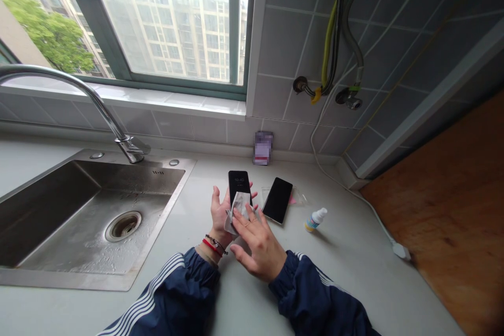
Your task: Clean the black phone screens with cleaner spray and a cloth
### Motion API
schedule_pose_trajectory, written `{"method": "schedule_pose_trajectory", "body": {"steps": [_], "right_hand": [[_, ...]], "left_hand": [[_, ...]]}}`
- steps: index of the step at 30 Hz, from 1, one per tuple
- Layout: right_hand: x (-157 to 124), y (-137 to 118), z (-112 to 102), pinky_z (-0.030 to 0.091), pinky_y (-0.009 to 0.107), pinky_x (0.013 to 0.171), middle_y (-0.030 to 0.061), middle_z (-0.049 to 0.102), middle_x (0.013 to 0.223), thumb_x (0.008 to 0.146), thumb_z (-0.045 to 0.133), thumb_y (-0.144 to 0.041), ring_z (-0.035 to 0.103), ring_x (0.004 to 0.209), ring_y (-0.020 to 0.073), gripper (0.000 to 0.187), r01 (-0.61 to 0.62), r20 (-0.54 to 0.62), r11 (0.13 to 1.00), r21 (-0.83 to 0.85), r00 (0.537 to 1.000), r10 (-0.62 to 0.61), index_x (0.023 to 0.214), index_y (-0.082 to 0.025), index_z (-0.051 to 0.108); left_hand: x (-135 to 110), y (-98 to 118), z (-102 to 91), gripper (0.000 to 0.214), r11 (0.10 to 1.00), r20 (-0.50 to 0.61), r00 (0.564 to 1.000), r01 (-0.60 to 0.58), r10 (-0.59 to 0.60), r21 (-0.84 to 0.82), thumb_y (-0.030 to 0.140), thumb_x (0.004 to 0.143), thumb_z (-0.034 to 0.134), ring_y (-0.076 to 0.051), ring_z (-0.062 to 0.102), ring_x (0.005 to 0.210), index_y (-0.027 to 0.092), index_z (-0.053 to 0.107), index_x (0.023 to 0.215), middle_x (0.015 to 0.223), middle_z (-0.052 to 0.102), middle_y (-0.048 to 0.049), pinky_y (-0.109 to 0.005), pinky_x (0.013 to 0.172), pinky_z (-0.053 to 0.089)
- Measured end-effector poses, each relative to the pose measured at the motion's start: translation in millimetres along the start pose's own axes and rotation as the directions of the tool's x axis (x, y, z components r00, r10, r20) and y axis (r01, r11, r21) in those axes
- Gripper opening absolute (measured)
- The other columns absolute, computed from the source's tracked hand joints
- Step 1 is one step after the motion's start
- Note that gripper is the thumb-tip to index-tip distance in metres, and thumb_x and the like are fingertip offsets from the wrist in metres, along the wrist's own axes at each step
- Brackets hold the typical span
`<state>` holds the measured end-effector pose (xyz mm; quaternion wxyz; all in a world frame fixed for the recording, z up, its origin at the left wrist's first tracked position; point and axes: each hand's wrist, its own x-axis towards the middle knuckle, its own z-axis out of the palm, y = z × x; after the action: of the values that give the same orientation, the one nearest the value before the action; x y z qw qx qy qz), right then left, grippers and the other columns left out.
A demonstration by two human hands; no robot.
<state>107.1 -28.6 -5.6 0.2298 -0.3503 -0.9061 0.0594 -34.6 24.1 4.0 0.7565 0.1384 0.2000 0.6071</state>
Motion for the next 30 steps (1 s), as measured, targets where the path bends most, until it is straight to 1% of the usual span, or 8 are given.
{"method": "schedule_pose_trajectory", "body": {"steps": [4, 8, 12, 16, 19, 22, 26, 30], "right_hand": [[-0.8, 0.2, 3.8, 0.026, 0.066, 0.121, 0.0105, 0.033, 0.164, 0.093, 0.063, -0.033, 0.015, 0.157, 0.035, 0.071, -0.001, -0.003, 1.0, -0.011, 1.0, 0.001, 0.156, -0.011, 0.039], [-2.7, 0.0, 9.1, 0.026, 0.066, 0.121, 0.0118, 0.028, 0.166, 0.094, 0.063, -0.036, 0.015, 0.157, 0.0359, 0.079, -0.025, -0.041, 0.999, -0.042, 0.999, 0.024, 0.161, -0.012, 0.029], [-2.8, 3.1, 9.1, 0.02, 0.068, 0.122, 0.0104, 0.025, 0.167, 0.099, 0.055, -0.035, 0.011, 0.157, 0.0358, 0.072, -0.112, -0.089, 0.99, -0.08, 0.991, 0.105, 0.162, -0.015, 0.026], [-0.9, 14.2, 3.9, 0.02, 0.07, 0.121, 0.0083, 0.025, 0.167, 0.102, 0.048, -0.035, 0.007, 0.157, 0.0366, 0.067, -0.241, -0.17, 0.965, -0.101, 0.96, 0.222, 0.163, -0.017, 0.024], [0.7, 24.6, 0.8, 0.02, 0.071, 0.12, 0.0066, 0.028, 0.166, 0.103, 0.046, -0.035, 0.008, 0.157, 0.037, 0.064, -0.342, -0.263, 0.935, -0.091, 0.914, 0.308, 0.163, -0.021, 0.026], [1.9, 30.1, -1.1, 0.022, 0.069, 0.12, 0.0053, 0.035, 0.163, 0.102, 0.046, -0.031, 0.014, 0.157, 0.0368, 0.059, -0.39, -0.352, 0.918, -0.074, 0.872, 0.342, 0.16, -0.023, 0.034], [2.5, 27.1, -4.2, 0.027, 0.068, 0.119, 0.0064, 0.046, 0.158, 0.1, 0.048, -0.027, 0.021, 0.155, 0.0369, 0.053, -0.361, -0.352, 0.931, -0.051, 0.879, 0.322, 0.153, -0.022, 0.047], [2.6, 22.6, -7.2, 0.029, 0.066, 0.119, 0.0079, 0.052, 0.152, 0.098, 0.05, -0.024, 0.025, 0.154, 0.0356, 0.051, -0.314, -0.328, 0.949, -0.026, 0.9, 0.289, 0.149, -0.02, 0.053]], "left_hand": [[0.5, -4.8, -4.2, 0.079, 0.998, 0.037, 0.998, 0.046, -0.045, -0.032, 0.075, 0.093, 0.037, -0.037, 0.065, 0.117, 0.021, 0.047, 0.151, 0.147, 0.056, -0.0176, -0.052, 0.09, 0.055], [-1.3, -9.0, -0.6, 0.078, 0.998, 0.063, 0.996, 0.059, -0.057, -0.016, 0.073, 0.094, 0.039, -0.038, 0.063, 0.121, 0.02, 0.05, 0.149, 0.147, 0.057, -0.0166, -0.054, 0.096, 0.053], [-4.4, -16.9, 6.8, 0.08, 0.99, 0.115, 0.984, 0.138, -0.137, 0.001, 0.073, 0.094, 0.039, -0.038, 0.062, 0.125, 0.015, 0.05, 0.15, 0.14, 0.063, -0.0187, -0.055, 0.106, 0.048], [-5.3, -25.1, 7.8, 0.076, 0.98, 0.118, 0.973, 0.197, -0.199, 0.033, 0.067, 0.097, 0.04, -0.034, 0.061, 0.127, 0.014, 0.049, 0.15, 0.133, 0.068, -0.0175, -0.051, 0.112, 0.043], [-5.9, -26.8, 7.2, 0.073, 0.986, 0.126, 0.978, 0.158, -0.165, 0.062, 0.066, 0.097, 0.043, -0.033, 0.06, 0.129, 0.015, 0.051, 0.149, 0.134, 0.067, -0.0153, -0.047, 0.114, 0.042], [-6.7, -24.5, 8.0, 0.067, 0.992, 0.129, 0.986, 0.098, -0.108, 0.085, 0.064, 0.097, 0.047, -0.034, 0.063, 0.124, 0.02, 0.053, 0.147, 0.137, 0.066, -0.0133, -0.05, 0.109, 0.047], [-5.9, -18.7, 9.2, 0.065, 0.996, 0.089, 0.996, 0.019, -0.027, 0.092, 0.063, 0.097, 0.047, -0.035, 0.067, 0.115, 0.021, 0.052, 0.147, 0.133, 0.068, -0.0142, -0.053, 0.099, 0.053], [-4.1, -13.3, 9.5, 0.068, 0.997, 0.096, 0.995, -0.041, 0.034, 0.066, 0.064, 0.097, 0.045, -0.035, 0.066, 0.117, 0.019, 0.05, 0.148, 0.133, 0.068, -0.0162, -0.052, 0.099, 0.052]]}}
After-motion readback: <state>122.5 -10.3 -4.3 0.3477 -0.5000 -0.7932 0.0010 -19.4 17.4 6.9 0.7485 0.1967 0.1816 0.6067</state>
